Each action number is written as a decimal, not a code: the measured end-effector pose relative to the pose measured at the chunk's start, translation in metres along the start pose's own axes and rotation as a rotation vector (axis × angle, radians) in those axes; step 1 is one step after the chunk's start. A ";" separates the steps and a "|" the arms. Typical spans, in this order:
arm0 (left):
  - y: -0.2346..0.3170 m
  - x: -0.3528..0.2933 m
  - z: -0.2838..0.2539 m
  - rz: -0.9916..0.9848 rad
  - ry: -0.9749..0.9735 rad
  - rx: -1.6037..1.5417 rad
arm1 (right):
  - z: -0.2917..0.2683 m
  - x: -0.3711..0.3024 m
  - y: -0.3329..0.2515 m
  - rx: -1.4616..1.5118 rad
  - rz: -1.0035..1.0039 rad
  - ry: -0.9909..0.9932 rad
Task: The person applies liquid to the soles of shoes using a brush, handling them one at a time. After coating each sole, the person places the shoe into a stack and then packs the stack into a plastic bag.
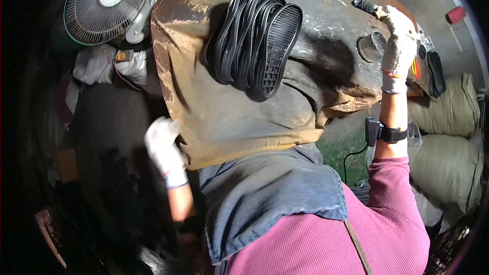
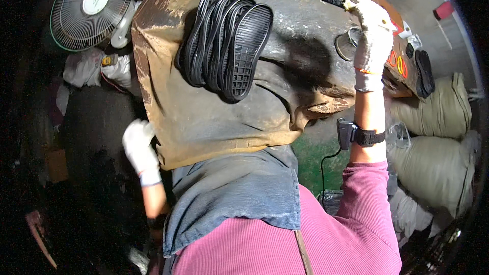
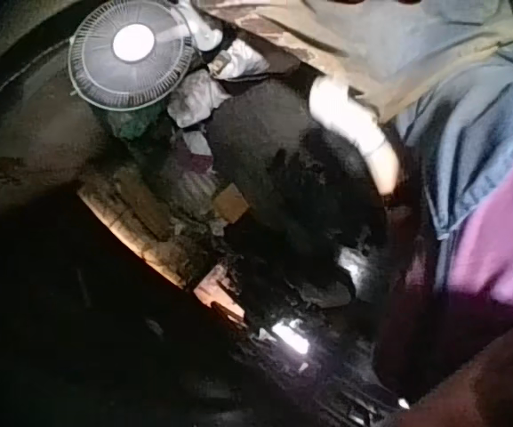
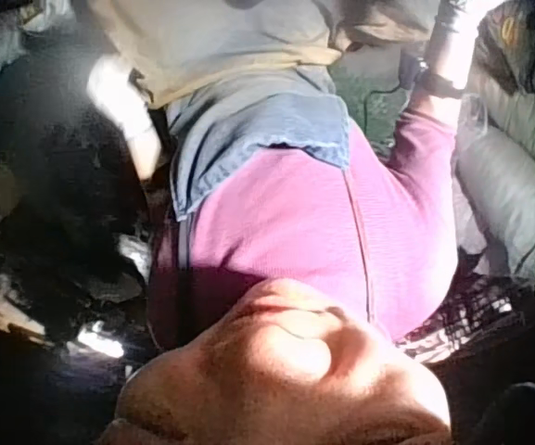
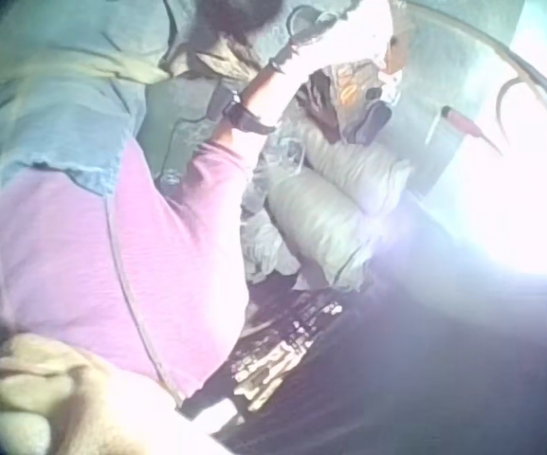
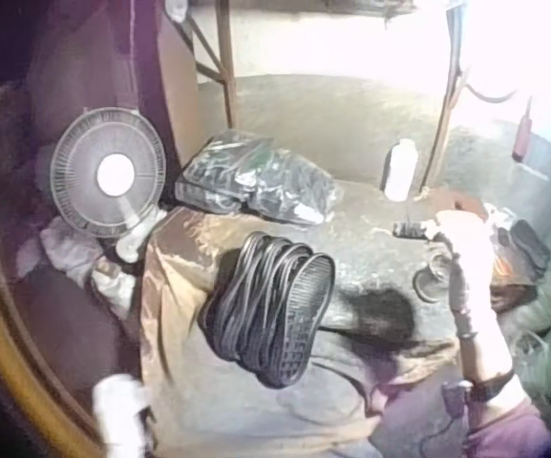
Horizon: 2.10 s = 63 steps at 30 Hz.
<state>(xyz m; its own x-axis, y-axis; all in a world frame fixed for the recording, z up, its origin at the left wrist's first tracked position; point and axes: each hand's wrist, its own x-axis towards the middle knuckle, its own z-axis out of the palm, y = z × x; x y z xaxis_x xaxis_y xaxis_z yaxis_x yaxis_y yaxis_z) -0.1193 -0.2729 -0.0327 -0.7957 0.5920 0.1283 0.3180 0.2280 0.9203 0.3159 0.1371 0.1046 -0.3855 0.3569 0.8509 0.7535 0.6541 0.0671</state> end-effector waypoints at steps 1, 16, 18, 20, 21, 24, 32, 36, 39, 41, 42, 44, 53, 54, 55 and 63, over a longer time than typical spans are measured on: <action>0.042 0.008 0.061 -0.086 -0.026 -0.397 | -0.005 -0.002 -0.001 -0.098 -0.019 -0.025; 0.119 0.055 0.180 0.928 -0.375 0.445 | -0.017 -0.069 0.072 0.198 0.639 -0.226; 0.141 0.061 0.151 0.882 -0.460 0.382 | -0.008 -0.070 0.075 0.000 0.527 -0.320; 0.153 0.076 0.125 0.819 -0.567 0.390 | 0.003 -0.080 0.086 -0.128 0.398 -0.456; 0.155 0.085 0.112 0.623 -0.666 0.372 | 0.013 -0.086 0.088 -0.157 0.376 -0.470; 0.156 0.109 0.089 0.046 -0.882 0.107 | 0.036 -0.105 0.100 -0.206 0.371 -0.481; 0.187 0.119 0.103 0.218 -0.584 -0.341 | 0.034 -0.129 0.112 -0.155 0.345 -0.232; 0.160 0.160 0.127 -0.220 -1.229 -0.649 | 0.032 -0.140 0.129 0.740 0.947 0.187; 0.187 0.112 0.172 -0.354 -1.121 -0.895 | 0.026 -0.153 0.136 0.629 1.005 0.238; 0.178 0.104 0.191 -0.457 -1.135 -1.156 | 0.031 -0.147 0.124 0.582 0.968 0.298; 0.185 0.098 0.202 -0.489 -1.297 -1.262 | 0.026 -0.153 0.133 0.706 1.040 0.336; 0.192 0.078 0.215 -0.654 -1.267 -1.529 | 0.022 -0.140 0.120 1.101 1.185 0.511; 0.177 0.019 0.276 -0.986 -1.461 -1.676 | 0.003 -0.058 -0.023 0.603 0.793 0.163; 0.164 0.019 0.279 -0.923 -1.473 -1.599 | 0.005 -0.048 -0.037 0.678 0.770 0.160; 0.165 0.013 0.281 -0.990 -1.469 -1.536 | 0.013 -0.055 -0.028 0.789 0.722 0.181; 0.154 0.011 0.258 -1.166 -1.454 -1.472 | 0.038 -0.059 -0.033 0.059 0.281 -0.067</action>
<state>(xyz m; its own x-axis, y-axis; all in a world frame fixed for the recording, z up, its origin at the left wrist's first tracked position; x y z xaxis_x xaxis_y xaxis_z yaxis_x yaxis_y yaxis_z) 0.0537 -0.0320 0.0148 0.6353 0.7690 -0.0709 -0.7695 0.6381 0.0259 0.2933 0.1200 0.0320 -0.2022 0.5718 0.7951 0.8039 0.5605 -0.1987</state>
